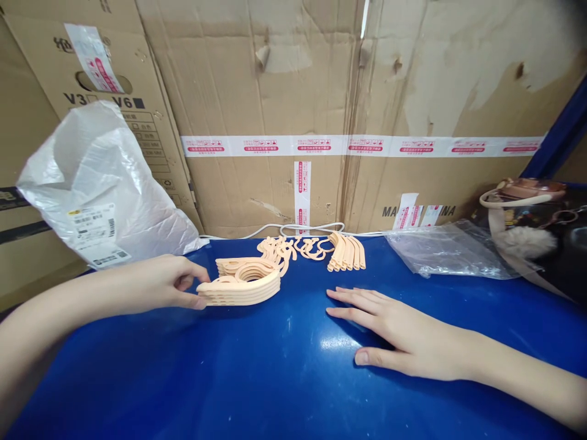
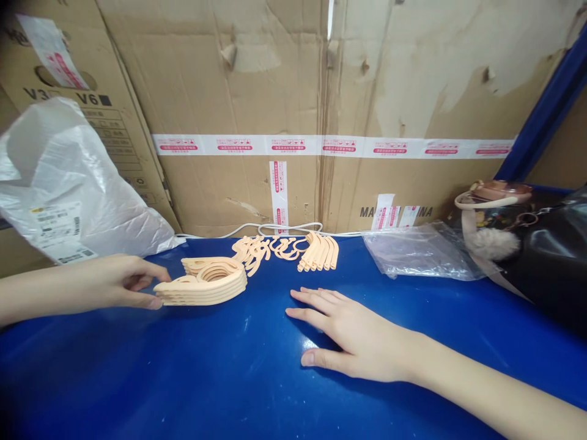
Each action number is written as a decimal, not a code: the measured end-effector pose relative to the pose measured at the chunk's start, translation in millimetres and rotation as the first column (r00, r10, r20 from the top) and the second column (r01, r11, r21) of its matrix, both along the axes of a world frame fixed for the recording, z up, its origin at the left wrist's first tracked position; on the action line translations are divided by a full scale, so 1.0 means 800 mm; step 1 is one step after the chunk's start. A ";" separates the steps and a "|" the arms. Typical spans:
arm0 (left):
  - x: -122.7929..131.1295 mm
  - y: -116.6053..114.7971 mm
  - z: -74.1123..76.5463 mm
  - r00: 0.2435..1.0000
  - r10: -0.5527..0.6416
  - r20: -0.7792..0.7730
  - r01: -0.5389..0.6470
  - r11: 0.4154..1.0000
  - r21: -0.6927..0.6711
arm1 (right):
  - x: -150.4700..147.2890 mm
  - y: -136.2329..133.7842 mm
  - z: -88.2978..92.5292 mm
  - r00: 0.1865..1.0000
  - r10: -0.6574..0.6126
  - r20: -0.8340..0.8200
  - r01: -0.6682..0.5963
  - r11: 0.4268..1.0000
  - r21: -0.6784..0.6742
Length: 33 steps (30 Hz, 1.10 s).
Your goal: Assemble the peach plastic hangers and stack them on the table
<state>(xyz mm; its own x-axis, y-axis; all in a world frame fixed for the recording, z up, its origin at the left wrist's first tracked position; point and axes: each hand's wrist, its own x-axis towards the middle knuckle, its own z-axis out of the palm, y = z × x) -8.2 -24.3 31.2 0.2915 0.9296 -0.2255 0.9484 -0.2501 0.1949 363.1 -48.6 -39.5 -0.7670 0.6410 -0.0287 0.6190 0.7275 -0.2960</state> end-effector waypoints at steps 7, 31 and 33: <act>0.003 -0.003 -0.004 0.999 -0.041 0.015 0.040 0.997 0.068 | -0.002 0.000 0.002 1.000 0.000 0.031 0.000 1.000 0.007; 0.153 -0.047 -0.074 0.832 -0.544 0.108 0.469 0.794 0.388 | 0.021 0.102 0.035 0.846 -0.525 -0.094 0.532 0.816 0.226; 0.159 -0.043 -0.089 0.833 -0.545 0.098 0.473 0.792 0.385 | 0.032 0.139 0.034 0.786 -0.616 -0.059 0.612 0.759 0.224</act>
